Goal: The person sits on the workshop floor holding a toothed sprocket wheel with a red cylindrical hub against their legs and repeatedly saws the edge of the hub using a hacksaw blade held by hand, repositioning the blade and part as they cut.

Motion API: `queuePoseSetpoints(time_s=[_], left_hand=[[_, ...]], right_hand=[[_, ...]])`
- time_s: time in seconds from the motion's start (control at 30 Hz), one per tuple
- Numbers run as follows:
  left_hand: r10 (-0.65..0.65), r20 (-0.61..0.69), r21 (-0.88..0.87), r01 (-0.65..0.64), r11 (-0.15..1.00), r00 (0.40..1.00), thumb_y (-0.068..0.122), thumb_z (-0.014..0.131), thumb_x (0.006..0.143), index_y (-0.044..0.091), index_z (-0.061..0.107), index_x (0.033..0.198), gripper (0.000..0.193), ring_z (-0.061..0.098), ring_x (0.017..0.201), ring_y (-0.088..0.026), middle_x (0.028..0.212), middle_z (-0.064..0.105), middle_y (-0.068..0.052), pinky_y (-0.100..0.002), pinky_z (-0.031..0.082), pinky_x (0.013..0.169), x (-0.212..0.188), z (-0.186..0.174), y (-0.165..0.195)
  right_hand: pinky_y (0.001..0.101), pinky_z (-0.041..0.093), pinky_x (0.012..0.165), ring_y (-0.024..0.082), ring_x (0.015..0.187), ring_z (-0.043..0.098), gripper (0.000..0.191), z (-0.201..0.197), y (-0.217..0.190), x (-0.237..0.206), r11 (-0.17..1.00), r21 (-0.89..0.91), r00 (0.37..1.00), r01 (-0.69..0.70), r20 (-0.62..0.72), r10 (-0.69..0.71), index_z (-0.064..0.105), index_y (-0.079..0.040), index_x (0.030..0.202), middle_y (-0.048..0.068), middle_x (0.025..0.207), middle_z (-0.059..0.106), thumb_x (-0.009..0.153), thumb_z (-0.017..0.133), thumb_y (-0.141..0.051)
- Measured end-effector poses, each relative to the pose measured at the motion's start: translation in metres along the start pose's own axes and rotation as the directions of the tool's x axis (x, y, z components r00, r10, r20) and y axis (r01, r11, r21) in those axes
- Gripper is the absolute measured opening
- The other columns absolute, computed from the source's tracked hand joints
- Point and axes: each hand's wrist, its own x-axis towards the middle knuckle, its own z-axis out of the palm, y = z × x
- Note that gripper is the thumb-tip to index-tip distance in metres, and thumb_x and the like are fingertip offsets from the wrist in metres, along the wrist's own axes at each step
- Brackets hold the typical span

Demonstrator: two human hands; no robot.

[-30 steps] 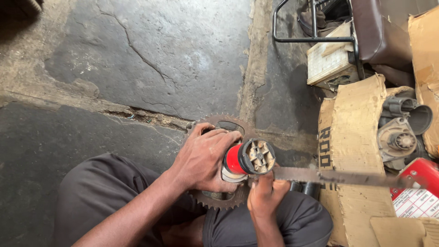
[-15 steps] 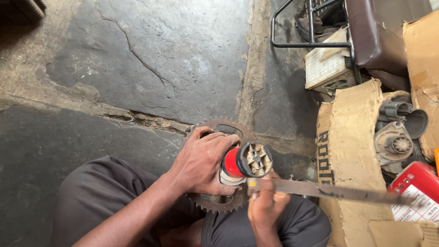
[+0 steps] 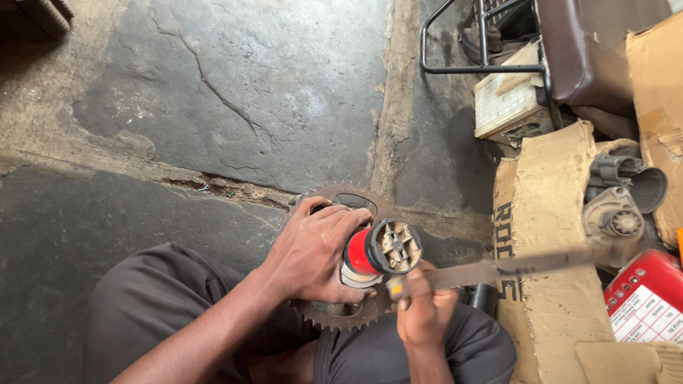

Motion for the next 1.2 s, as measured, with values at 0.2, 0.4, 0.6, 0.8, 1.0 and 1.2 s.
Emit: queuePoseSetpoints(time_s=[0.2,0.4,0.6,0.8,1.0,1.2], left_hand=[[0.007,0.000,-0.002,-0.007,1.000,1.000,0.067,0.084,0.060,0.005,0.055,0.130,0.098,0.065,0.117,-0.029,0.119,0.070,-0.012,-0.050,0.037,0.108,-0.002,0.000,0.000],[-0.021,0.019,-0.005,0.021,1.000,1.000,0.067,0.084,0.063,0.004,0.053,0.132,0.098,0.065,0.117,-0.030,0.116,0.068,-0.013,-0.051,0.036,0.109,-0.005,-0.001,0.002],[-0.002,-0.038,0.020,0.003,1.000,0.999,0.065,0.083,0.065,0.001,0.050,0.135,0.101,0.062,0.124,-0.034,0.124,0.066,-0.015,-0.052,0.034,0.113,-0.007,0.000,0.007],[-0.064,0.037,0.030,0.063,0.998,0.997,0.052,0.086,0.056,0.002,0.049,0.134,0.099,0.060,0.124,-0.034,0.121,0.065,-0.017,-0.053,0.034,0.112,-0.006,-0.007,0.011],[-0.127,0.213,0.006,0.129,0.992,0.969,0.053,0.089,0.048,0.006,0.050,0.135,0.106,0.062,0.117,-0.031,0.115,0.066,-0.014,-0.051,0.034,0.112,0.009,-0.018,0.005],[-0.059,0.174,-0.004,0.060,0.998,0.983,0.051,0.090,0.044,0.009,0.053,0.134,0.106,0.063,0.109,-0.032,0.108,0.064,-0.012,-0.052,0.034,0.109,0.015,-0.018,0.002]], right_hand=[[0.0284,0.038,0.049,0.011,0.053,0.045,0.024,0.000,-0.002,-0.003,0.991,0.129,0.999,0.031,-0.048,-0.025,0.062,0.005,0.087,0.004,0.067,0.055,0.103,0.061,-0.012],[0.0295,0.040,0.050,0.011,0.054,0.046,0.022,0.004,-0.002,-0.010,0.991,0.132,0.996,0.035,-0.087,-0.023,0.061,0.005,0.087,0.007,0.071,0.059,0.101,0.060,-0.012],[0.0243,0.038,0.046,0.009,0.055,0.051,0.023,0.008,0.006,-0.015,0.997,-0.014,0.989,0.072,-0.126,-0.074,0.067,0.007,0.105,0.007,0.074,0.063,0.096,0.063,-0.014],[0.0217,0.041,0.050,0.008,0.061,0.058,0.026,0.011,0.010,-0.017,0.979,-0.159,0.991,0.125,-0.037,-0.132,0.065,0.006,0.097,0.005,0.078,0.063,0.099,0.063,-0.020],[0.0216,0.036,0.048,0.005,0.053,0.051,0.022,0.016,0.010,0.005,0.982,-0.168,0.994,0.088,-0.044,-0.096,0.064,0.003,0.090,0.004,0.066,0.062,0.101,0.062,-0.017],[0.0235,0.036,0.044,0.006,0.050,0.052,0.024,0.019,0.006,0.004,0.967,-0.252,0.997,0.041,-0.047,-0.054,0.065,0.001,0.080,0.003,0.064,0.061,0.098,0.063,-0.015]])
